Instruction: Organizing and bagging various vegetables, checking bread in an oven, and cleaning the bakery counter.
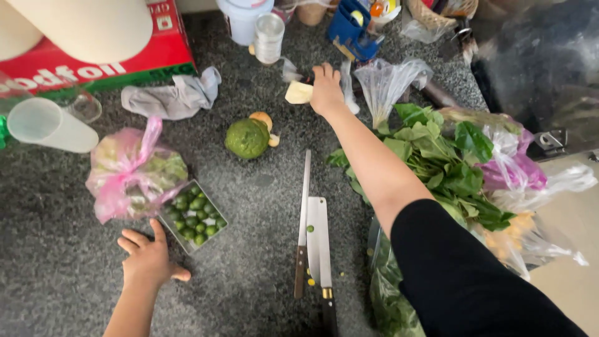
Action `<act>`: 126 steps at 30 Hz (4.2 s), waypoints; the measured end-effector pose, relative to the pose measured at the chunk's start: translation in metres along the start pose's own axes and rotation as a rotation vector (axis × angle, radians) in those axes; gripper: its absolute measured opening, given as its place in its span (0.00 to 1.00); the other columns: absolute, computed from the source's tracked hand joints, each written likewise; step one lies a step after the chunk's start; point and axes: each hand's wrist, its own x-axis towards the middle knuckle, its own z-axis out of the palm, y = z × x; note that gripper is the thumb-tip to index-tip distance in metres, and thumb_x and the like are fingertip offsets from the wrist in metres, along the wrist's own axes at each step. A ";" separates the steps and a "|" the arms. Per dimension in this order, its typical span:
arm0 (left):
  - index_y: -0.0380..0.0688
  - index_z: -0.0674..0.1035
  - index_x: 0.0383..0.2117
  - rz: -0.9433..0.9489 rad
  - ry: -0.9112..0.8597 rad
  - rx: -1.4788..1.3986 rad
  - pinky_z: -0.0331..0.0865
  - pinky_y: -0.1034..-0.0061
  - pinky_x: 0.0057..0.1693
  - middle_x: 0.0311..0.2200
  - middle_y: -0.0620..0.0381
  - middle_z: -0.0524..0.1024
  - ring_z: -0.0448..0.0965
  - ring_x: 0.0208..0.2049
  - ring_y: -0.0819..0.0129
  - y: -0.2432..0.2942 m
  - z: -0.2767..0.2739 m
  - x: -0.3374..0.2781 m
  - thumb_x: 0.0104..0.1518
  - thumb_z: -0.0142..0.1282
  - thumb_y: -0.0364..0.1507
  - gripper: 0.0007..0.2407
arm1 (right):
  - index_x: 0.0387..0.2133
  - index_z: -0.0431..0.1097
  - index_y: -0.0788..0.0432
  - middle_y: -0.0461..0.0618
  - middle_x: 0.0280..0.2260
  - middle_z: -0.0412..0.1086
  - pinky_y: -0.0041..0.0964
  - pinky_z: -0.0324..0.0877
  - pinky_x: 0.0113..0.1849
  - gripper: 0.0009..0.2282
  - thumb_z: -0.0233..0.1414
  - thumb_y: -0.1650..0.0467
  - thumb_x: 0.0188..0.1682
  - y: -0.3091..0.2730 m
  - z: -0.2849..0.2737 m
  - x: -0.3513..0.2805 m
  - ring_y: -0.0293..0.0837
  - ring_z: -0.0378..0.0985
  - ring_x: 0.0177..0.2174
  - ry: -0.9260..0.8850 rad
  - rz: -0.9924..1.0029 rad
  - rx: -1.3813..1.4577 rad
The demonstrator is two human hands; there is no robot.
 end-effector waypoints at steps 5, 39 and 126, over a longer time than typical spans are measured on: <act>0.45 0.38 0.73 0.000 -0.020 -0.036 0.70 0.47 0.62 0.67 0.13 0.35 0.39 0.70 0.21 0.000 -0.002 0.004 0.23 0.85 0.48 0.70 | 0.56 0.62 0.65 0.63 0.57 0.63 0.54 0.65 0.50 0.33 0.61 0.72 0.32 0.011 0.006 -0.002 0.66 0.60 0.55 -0.044 -0.044 -0.292; 0.35 0.47 0.71 0.028 0.107 -0.364 0.57 0.45 0.67 0.69 0.20 0.32 0.32 0.71 0.24 0.282 -0.013 0.060 0.53 0.64 0.49 0.47 | 0.39 0.68 0.63 0.56 0.32 0.71 0.57 0.79 0.33 0.08 0.46 0.75 0.47 0.231 -0.297 0.025 0.54 0.77 0.30 0.007 0.683 1.726; 0.44 0.72 0.37 0.722 0.236 -2.712 0.74 0.54 0.58 0.42 0.48 0.78 0.81 0.50 0.49 0.253 -0.115 -0.188 0.68 0.45 0.39 0.12 | 0.37 0.80 0.58 0.41 0.33 0.72 0.31 0.63 0.42 0.08 0.60 0.67 0.49 -0.051 -0.259 -0.266 0.34 0.69 0.36 -0.295 -0.083 1.093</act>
